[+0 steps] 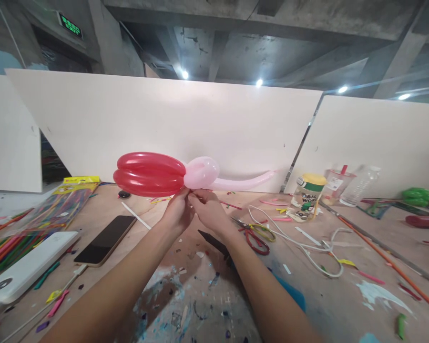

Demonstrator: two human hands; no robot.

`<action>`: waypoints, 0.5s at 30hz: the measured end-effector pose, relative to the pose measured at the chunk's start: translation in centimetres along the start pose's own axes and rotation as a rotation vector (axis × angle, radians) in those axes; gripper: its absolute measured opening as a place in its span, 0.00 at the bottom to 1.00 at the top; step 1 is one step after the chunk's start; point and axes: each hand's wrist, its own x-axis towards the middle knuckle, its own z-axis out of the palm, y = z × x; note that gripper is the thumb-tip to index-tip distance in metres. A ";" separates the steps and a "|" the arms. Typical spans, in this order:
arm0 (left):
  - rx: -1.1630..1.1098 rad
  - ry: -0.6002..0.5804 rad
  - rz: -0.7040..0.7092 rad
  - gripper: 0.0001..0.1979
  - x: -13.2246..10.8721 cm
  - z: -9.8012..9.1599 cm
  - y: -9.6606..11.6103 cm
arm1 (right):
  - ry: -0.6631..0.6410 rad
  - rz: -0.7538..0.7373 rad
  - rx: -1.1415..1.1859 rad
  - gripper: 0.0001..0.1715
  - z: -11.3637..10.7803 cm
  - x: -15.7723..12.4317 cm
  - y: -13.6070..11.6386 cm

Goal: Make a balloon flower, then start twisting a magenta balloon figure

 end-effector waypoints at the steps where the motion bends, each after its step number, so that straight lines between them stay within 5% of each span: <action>1: 0.120 -0.005 0.041 0.08 0.1 -0.4 0.1 | 0.003 -0.031 -0.046 0.14 0.0 -0.1 -0.2; 5: 0.494 0.063 0.208 0.14 0.6 -1.7 0.6 | 0.027 -0.110 -0.215 0.14 -0.2 -0.3 -0.9; 9: 0.471 0.119 0.247 0.21 0.1 -1.0 0.9 | 0.095 -0.098 -0.211 0.11 -0.8 -0.1 -1.2; 15: 0.462 -0.093 0.308 0.12 -2.6 1.2 1.8 | 0.195 -0.033 -0.187 0.14 -2.6 -0.1 -1.9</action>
